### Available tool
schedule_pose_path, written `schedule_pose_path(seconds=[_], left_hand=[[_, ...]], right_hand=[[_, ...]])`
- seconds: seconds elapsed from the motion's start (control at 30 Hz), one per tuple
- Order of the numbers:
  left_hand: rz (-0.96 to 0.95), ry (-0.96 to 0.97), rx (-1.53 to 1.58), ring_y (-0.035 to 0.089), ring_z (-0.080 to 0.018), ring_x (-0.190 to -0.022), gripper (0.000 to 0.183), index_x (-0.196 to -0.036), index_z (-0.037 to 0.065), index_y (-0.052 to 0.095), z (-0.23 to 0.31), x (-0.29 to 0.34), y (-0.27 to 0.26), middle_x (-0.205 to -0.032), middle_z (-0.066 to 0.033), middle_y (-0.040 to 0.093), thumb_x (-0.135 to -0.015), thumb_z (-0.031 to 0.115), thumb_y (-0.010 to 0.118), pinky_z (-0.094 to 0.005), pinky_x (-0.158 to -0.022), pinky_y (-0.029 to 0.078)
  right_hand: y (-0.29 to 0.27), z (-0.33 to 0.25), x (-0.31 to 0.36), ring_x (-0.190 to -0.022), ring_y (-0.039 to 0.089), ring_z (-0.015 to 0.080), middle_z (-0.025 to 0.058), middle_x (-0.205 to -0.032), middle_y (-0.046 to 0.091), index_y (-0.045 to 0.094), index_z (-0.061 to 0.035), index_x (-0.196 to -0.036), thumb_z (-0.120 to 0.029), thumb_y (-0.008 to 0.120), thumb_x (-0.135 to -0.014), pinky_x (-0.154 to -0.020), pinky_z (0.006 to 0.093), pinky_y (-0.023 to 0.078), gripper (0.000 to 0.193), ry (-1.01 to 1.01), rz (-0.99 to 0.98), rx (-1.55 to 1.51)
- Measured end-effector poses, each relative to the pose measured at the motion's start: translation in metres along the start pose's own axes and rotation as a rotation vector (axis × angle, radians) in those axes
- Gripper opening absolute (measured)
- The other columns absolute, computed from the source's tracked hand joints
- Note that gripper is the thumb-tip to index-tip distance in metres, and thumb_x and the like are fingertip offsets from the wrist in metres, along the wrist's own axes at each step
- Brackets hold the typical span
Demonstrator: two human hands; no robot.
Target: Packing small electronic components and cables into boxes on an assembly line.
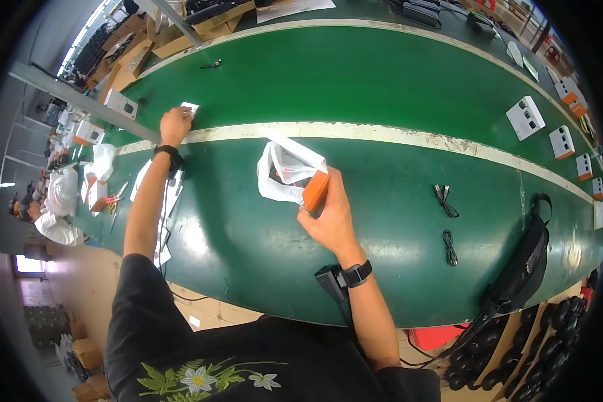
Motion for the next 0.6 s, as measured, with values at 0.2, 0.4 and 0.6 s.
schedule_pose_path(seconds=[0.2, 0.4, 0.6], left_hand=[[0.110, -0.009, -0.077, 0.080, -0.0405, -0.109, 0.047, -0.128, 0.010, 0.083, -0.004, 0.009, 0.013, -0.117, -0.0181, 0.084, -0.095, 0.043, 0.082, -0.0500, -0.100, 0.062], [0.005, -0.124, -0.045, 0.078, -0.0444, -0.112, 0.051, -0.132, 0.006, 0.080, 0.034, 0.021, 0.018, -0.114, -0.0244, 0.082, -0.093, 0.038, 0.089, -0.0538, -0.099, 0.062], [0.082, -0.092, -0.106, 0.080, -0.0435, -0.100, 0.040, -0.124, 0.008, 0.082, 0.066, 0.040, 0.006, -0.103, -0.0197, 0.083, -0.088, 0.021, 0.092, -0.0520, -0.093, 0.064]], right_hand=[[0.010, -0.007, 0.003, -0.127, 0.066, 0.0392, 0.0192, -0.138, 0.062, 0.046, -0.0040, -0.158, -0.006, 0.079, -0.083, -0.109, 0.0460, 0.054, 0.081, 0.026, -0.013, -0.008], [0.003, 0.000, 0.008, -0.127, 0.067, 0.0399, 0.0206, -0.136, 0.065, 0.046, -0.0032, -0.159, -0.006, 0.079, -0.083, -0.110, 0.0472, 0.054, 0.083, -0.007, -0.007, 0.013], [0.003, 0.000, 0.005, -0.127, 0.067, 0.0434, 0.0229, -0.137, 0.066, 0.046, -0.0030, -0.158, -0.006, 0.078, -0.082, -0.111, 0.0484, 0.054, 0.082, -0.021, 0.005, 0.036]])
Point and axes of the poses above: each hand's wrist, its own x-axis away from the middle knuckle, its own y-axis out of the palm, z = x × y, the point moved 1 cm from there along -x, towards the middle knuckle
